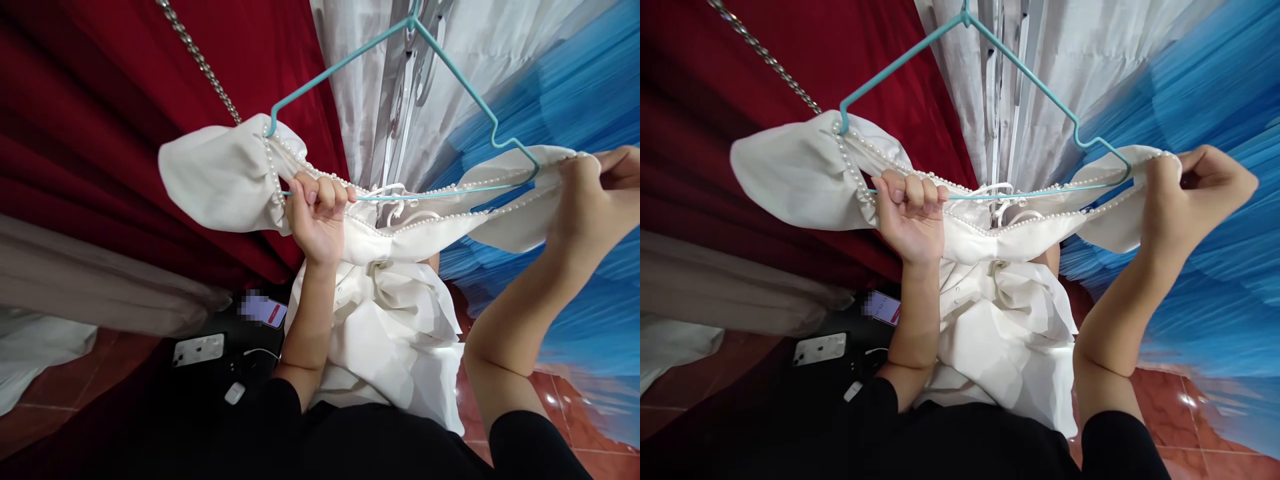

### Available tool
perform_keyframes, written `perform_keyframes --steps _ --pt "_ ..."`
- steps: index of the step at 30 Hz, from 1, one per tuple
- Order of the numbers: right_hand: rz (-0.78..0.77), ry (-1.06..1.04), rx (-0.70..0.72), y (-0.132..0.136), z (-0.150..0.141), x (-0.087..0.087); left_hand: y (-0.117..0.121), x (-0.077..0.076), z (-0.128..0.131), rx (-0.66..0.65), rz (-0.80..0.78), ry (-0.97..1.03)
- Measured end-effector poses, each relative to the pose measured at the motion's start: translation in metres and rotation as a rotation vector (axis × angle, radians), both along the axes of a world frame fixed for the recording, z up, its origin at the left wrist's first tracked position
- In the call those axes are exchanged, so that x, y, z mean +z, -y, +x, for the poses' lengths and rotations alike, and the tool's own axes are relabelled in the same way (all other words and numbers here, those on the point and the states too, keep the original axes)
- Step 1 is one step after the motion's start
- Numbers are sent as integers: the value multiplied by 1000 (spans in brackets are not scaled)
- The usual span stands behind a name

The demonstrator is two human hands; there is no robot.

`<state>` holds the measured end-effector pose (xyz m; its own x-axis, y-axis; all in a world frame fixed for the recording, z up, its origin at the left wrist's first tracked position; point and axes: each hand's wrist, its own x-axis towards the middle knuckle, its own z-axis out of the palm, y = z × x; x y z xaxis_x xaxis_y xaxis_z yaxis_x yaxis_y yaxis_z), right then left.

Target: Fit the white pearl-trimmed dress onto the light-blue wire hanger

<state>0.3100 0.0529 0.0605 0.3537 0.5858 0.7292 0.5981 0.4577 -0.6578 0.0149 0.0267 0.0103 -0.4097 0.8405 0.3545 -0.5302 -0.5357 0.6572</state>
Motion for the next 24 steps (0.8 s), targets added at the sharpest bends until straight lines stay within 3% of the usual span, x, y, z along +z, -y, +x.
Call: perform_keyframes --steps 3,7,10,13,15,17,19,21,24 --pt "84 80 -45 -14 -19 6 0 0 -1 -39 27 54" --pt "119 169 101 -18 -51 14 -1 -1 2 -62 62 135" --pt "115 170 306 3 -71 14 -1 0 6 -60 70 156" --pt "194 -26 425 33 -88 2 -2 0 9 -55 70 151" --pt "-43 -148 608 48 -100 -13 -2 0 8 -60 68 151" --pt "-513 -219 887 54 -114 -29 -3 -1 7 -67 67 147" --pt "-800 -376 1073 51 -129 -42 -4 -3 6 -61 48 128" --pt "-727 -684 1119 40 -145 -50 -4 -4 6 -45 26 102" --pt "-347 -1191 1060 22 -163 -53 -4 -5 8 -40 31 76"
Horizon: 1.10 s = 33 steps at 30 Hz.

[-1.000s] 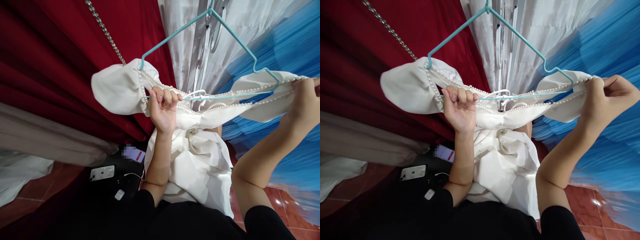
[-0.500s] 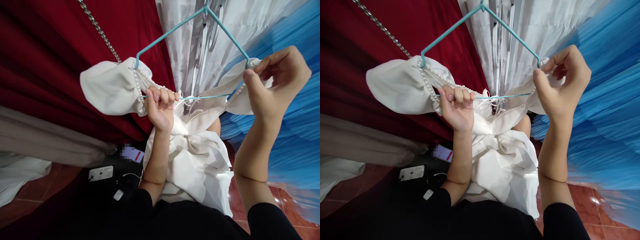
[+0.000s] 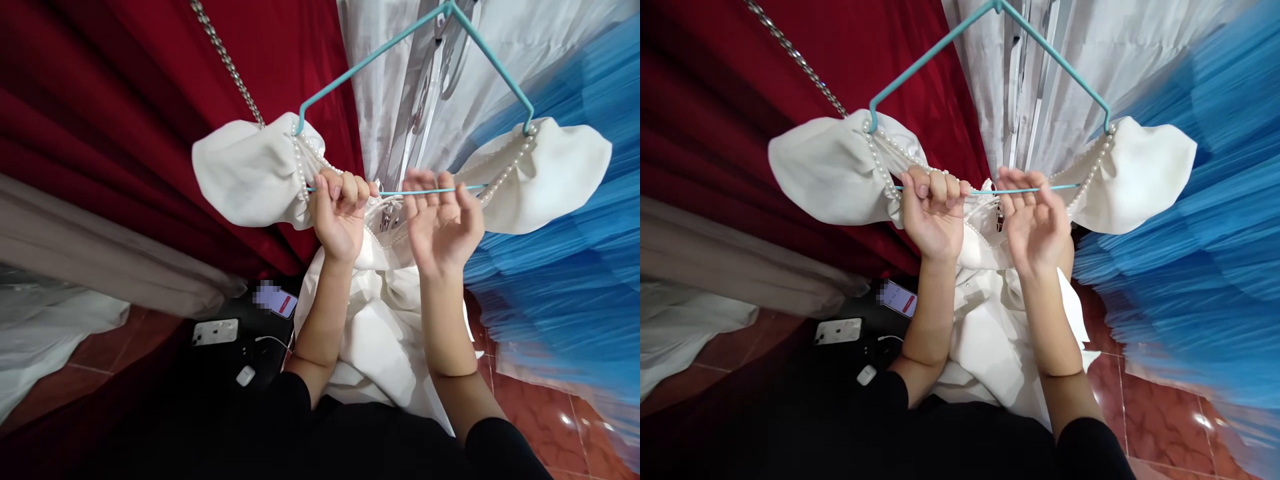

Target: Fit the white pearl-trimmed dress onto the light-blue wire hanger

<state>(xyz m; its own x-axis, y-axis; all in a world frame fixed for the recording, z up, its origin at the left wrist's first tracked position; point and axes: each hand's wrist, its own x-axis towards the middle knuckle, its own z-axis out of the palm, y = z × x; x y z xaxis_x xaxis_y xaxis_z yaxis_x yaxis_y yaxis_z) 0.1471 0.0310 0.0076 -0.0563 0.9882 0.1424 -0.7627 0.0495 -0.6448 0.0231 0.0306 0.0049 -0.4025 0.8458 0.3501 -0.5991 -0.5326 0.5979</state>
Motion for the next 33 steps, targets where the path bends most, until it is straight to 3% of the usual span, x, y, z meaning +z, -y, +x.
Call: perform_keyframes --steps 2,4,9,12,14,16,18,20,22,24,29,33 --pt "22 -243 -55 -8 -6 -2 1 -2 2 0 -9 -12" --pt "65 -350 -48 -10 -6 -6 4 -5 2 -10 -49 -26" --pt "118 -376 -63 -6 3 -11 37 -13 -5 -177 -93 -86" --pt "130 -407 -19 -11 7 -9 70 -6 -14 -261 -189 -354" --pt "128 -434 12 -14 7 -8 87 5 -20 -144 -197 -513" --pt "116 -462 15 -16 6 -10 91 17 -26 159 -82 -555" --pt "86 -480 -5 -15 5 -11 80 26 -35 505 87 -604" --pt "54 -492 -18 -13 4 -12 59 29 -47 731 227 -769" --pt "48 -499 -4 -11 3 -12 35 27 -58 815 310 -979" --pt "62 -469 3 -11 3 -11 17 24 -65 843 287 -1037" --pt "125 -217 -149 -13 4 -7 -2 36 -68 741 139 -749" --pt "154 -27 -255 -11 3 -3 -9 50 -91 839 138 -679"
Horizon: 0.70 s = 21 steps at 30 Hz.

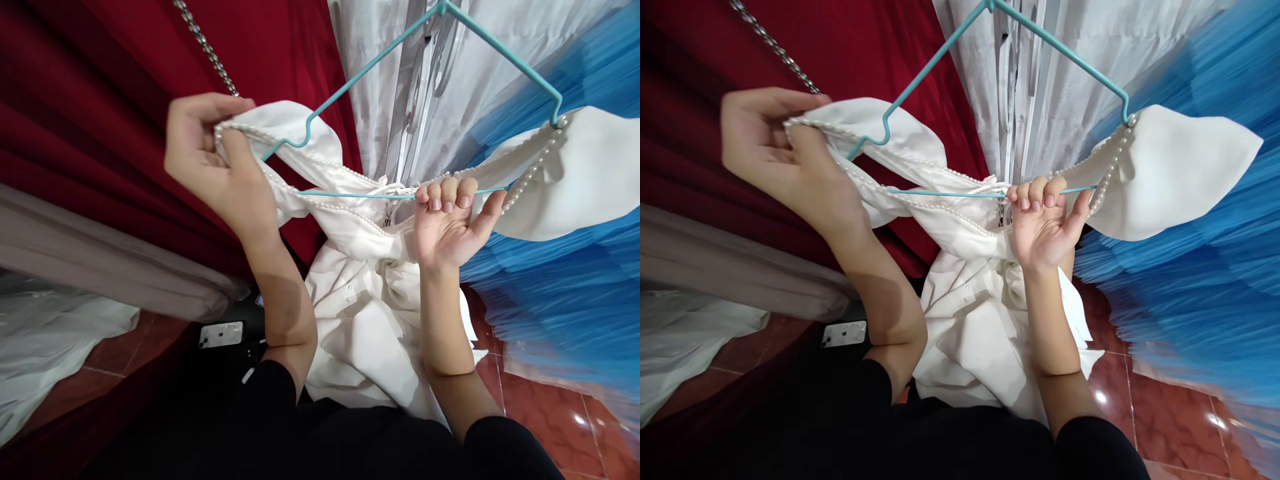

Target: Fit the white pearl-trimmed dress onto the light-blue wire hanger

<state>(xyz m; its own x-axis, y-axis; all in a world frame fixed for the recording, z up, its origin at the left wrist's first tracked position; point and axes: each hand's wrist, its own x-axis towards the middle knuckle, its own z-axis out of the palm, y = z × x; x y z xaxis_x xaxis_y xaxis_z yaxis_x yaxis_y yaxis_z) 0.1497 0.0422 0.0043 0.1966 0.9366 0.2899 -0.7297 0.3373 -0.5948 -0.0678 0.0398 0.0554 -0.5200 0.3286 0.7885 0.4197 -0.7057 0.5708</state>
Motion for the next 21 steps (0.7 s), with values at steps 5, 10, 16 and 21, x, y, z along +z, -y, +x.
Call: perform_keyframes --steps 5,10,16,21 --pt "-25 49 -55 -2 -3 0 3 -27 -32 105 -20 125" --pt "-36 -49 5 -6 -8 -5 15 -91 -22 112 -181 291" --pt "6 -165 120 -7 -11 -10 25 -89 32 -302 -360 153" --pt "-31 -136 98 -6 -10 -9 34 -60 79 -711 -274 120"
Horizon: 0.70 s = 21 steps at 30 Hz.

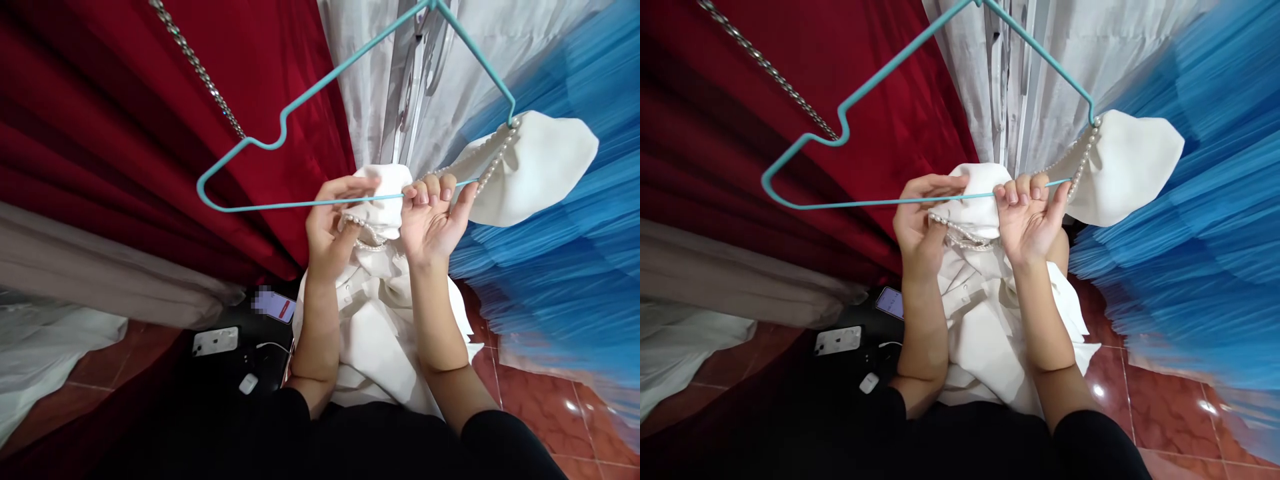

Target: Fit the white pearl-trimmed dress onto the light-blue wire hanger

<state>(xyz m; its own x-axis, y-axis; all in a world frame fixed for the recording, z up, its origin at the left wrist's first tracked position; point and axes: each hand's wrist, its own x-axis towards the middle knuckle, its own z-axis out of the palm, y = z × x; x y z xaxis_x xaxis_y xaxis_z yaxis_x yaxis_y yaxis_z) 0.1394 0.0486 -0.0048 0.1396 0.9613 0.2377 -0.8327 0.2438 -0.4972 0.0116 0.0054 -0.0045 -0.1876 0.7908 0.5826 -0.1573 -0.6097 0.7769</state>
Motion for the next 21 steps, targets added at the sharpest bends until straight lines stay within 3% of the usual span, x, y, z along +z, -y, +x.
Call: perform_keyframes --steps 2,5,8,10,12,14,16,18,21 --pt "-19 37 -15 3 2 0 1 1 15 -16 27 102" --pt "-53 159 17 13 10 0 -3 -2 25 69 74 205" --pt "-101 483 35 28 27 2 -8 0 22 152 42 196" --pt "-92 650 -124 36 40 7 -12 2 16 194 0 169" --pt "-23 680 -418 39 52 16 -14 3 12 204 -6 157" --pt "86 736 -713 34 60 25 -15 2 11 181 17 165" --pt "196 917 -901 21 66 32 -15 1 14 163 33 172" --pt "281 1054 -945 2 71 34 -13 1 18 183 33 172" --pt "269 1010 -897 -27 77 34 -11 3 21 239 29 170"
